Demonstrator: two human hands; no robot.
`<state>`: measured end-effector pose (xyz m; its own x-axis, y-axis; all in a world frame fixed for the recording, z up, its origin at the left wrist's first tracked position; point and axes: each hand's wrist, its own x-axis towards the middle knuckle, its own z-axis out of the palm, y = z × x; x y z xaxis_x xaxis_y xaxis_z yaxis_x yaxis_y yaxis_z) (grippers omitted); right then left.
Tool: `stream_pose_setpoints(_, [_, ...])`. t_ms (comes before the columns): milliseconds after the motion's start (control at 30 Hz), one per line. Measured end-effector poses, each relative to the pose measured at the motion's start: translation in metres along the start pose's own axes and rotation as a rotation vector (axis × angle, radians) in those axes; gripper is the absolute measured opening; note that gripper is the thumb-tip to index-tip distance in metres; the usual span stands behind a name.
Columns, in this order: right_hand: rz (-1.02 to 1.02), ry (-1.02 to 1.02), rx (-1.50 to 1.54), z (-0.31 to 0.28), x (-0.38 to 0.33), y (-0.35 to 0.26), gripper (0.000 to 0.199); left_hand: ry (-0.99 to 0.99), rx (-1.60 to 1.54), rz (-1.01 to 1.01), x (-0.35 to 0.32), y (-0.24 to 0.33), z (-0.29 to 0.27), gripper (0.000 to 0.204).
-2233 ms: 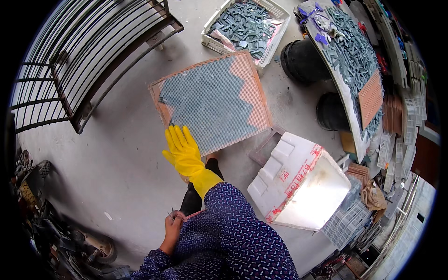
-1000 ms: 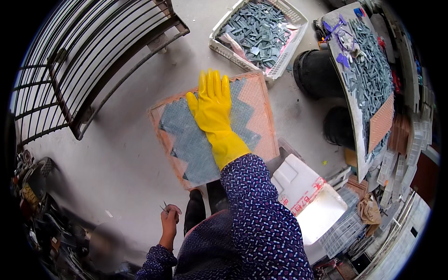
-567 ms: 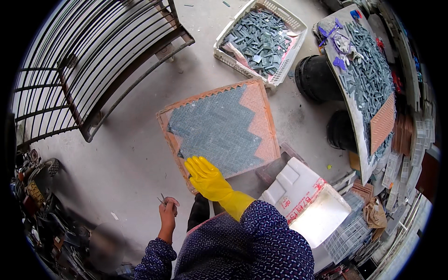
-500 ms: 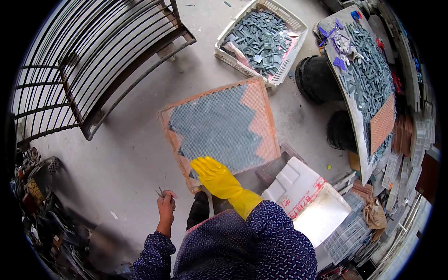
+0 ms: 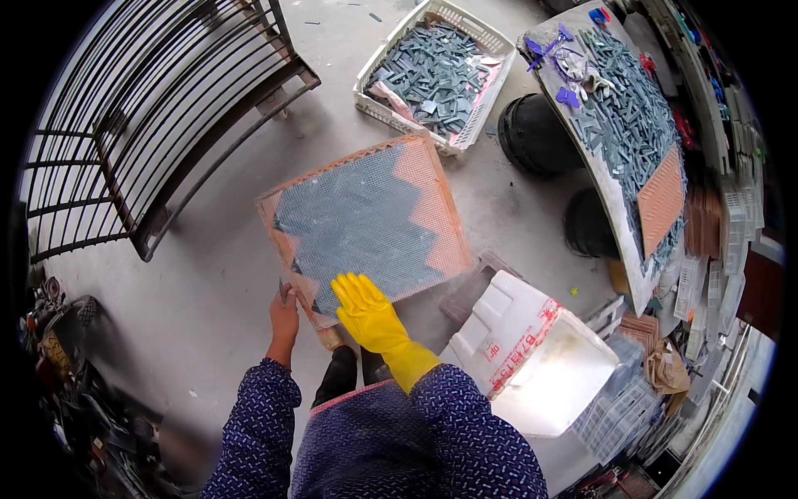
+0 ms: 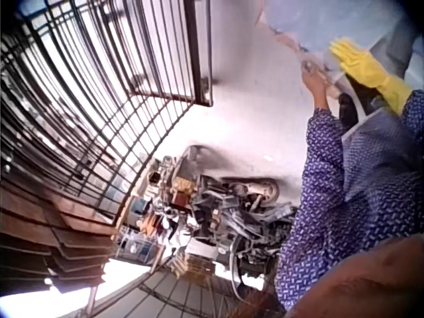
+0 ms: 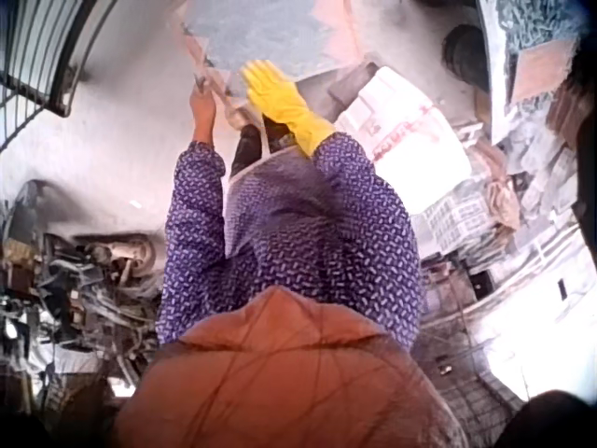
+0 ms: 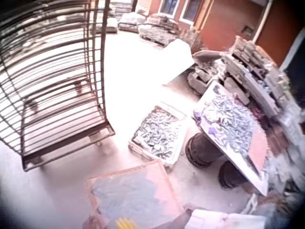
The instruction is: The person repeatedly wipes patterned tiles with a yellow-gloved hand, then places them on a metal rack. The person also wipes the inside of a white styrofoam box and handles a small metal tool.
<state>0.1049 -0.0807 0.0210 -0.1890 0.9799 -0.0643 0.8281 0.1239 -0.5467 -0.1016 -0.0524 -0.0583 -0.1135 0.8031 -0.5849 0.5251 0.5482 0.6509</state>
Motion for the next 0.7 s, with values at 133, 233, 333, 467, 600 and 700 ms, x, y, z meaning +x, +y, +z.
stream_pose_setpoints(133, [0.324,0.207,-0.159,-0.024,-0.01,0.045,0.045,-0.034,-0.221,-0.086,-0.004,0.013,0.006,0.034])
stream_pose_setpoints(233, [0.414,0.239,-0.195,-0.038,-0.039,0.052,0.048,-0.026,-0.256,-0.084,-0.003,0.019,0.015,0.033])
stream_pose_setpoints(333, [0.442,0.243,-0.002,-0.04,-0.064,0.026,0.048,0.064,-0.16,-0.059,0.002,-0.001,0.005,0.032])
stream_pose_setpoints(467, [0.499,0.295,0.086,-0.081,-0.09,0.005,0.046,0.034,-0.174,-0.098,0.0,0.012,0.009,0.031])
stream_pose_setpoints(600, [0.525,0.327,0.148,-0.114,-0.096,0.005,0.042,0.066,-0.125,-0.135,-0.001,0.02,0.003,0.032])
stream_pose_setpoints(700, [0.543,0.335,0.216,-0.125,-0.095,0.011,0.038,0.183,0.036,-0.095,-0.003,0.017,0.007,0.032])
